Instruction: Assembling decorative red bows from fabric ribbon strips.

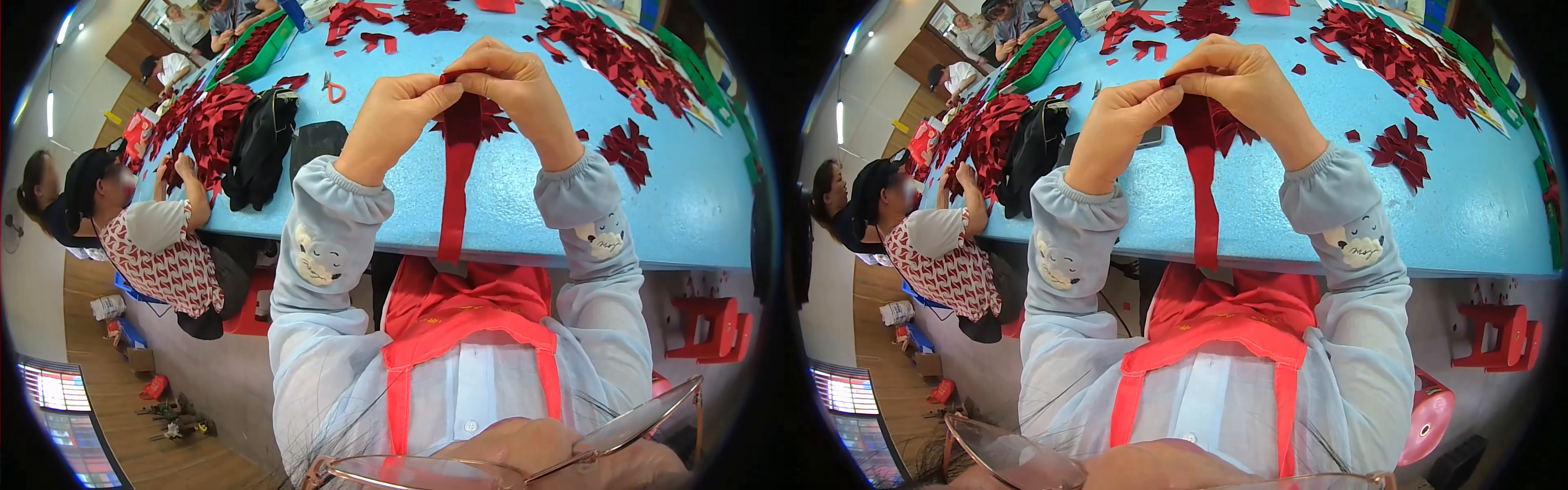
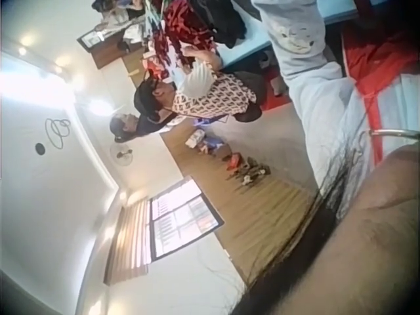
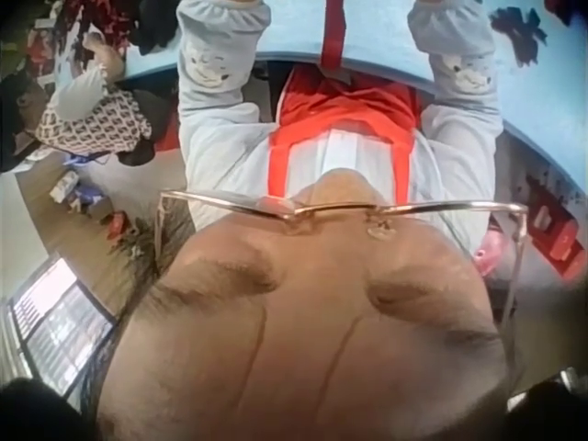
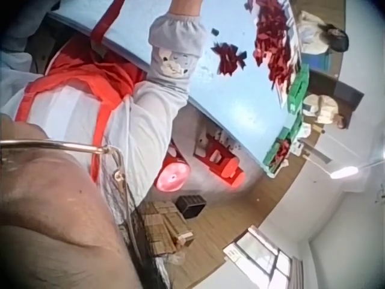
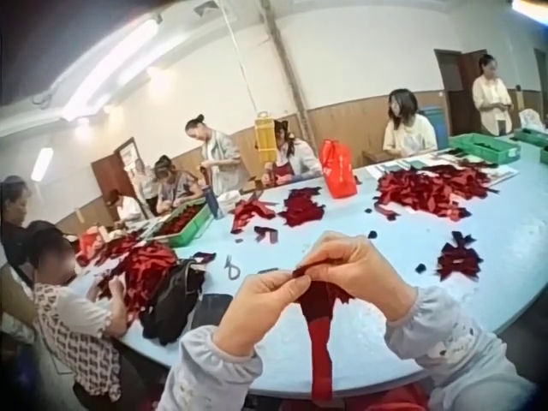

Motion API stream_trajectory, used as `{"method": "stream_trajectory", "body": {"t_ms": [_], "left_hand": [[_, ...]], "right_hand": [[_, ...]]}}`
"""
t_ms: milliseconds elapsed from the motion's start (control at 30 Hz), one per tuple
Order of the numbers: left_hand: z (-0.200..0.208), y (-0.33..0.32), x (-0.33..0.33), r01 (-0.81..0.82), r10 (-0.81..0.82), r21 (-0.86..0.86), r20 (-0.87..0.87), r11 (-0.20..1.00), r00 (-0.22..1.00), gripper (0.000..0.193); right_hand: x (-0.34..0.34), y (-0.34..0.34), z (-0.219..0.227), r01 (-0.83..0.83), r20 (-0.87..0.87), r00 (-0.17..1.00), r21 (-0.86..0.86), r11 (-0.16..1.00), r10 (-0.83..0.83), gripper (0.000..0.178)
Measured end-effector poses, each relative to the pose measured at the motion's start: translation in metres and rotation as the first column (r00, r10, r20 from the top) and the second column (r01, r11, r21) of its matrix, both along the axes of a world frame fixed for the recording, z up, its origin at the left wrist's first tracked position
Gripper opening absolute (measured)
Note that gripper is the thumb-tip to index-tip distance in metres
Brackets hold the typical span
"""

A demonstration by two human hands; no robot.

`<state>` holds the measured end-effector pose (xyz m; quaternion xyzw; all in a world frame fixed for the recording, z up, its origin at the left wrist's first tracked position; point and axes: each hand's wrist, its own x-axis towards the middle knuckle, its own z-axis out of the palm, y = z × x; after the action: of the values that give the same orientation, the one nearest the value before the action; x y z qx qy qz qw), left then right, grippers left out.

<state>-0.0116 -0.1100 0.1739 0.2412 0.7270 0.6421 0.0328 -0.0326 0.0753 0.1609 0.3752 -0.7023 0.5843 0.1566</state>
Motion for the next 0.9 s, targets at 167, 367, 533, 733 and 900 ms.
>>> {"method": "stream_trajectory", "body": {"t_ms": [167, 367, 533, 733, 900], "left_hand": [[-0.010, 0.005, 0.006, -0.065, 0.047, 0.261, 0.075, 0.963, 0.996, 0.023], [-0.023, 0.002, 0.002, -0.160, 0.054, 0.506, 0.218, 0.847, 0.974, 0.017], [-0.027, -0.001, -0.003, -0.224, 0.070, 0.595, 0.271, 0.772, 0.960, 0.015], [-0.020, -0.013, 0.002, -0.174, -0.008, 0.659, 0.263, 0.732, 0.965, 0.016], [-0.037, -0.013, 0.011, -0.134, -0.050, 0.589, 0.285, 0.797, 0.957, 0.019]], "right_hand": [[0.018, -0.004, -0.018, 0.003, 0.313, 0.947, -0.235, 0.972, 0.073, 0.028], [0.032, -0.019, -0.084, -0.125, 0.500, 0.835, -0.236, 0.964, 0.231, 0.022], [0.029, -0.023, -0.093, -0.029, 0.629, 0.712, -0.417, 0.908, 0.312, 0.017], [0.024, -0.014, -0.083, 0.037, 0.556, 0.828, -0.193, 0.981, 0.078, 0.016], [0.022, -0.014, -0.085, 0.106, 0.208, 0.975, -0.148, 0.983, -0.074, 0.015]]}}
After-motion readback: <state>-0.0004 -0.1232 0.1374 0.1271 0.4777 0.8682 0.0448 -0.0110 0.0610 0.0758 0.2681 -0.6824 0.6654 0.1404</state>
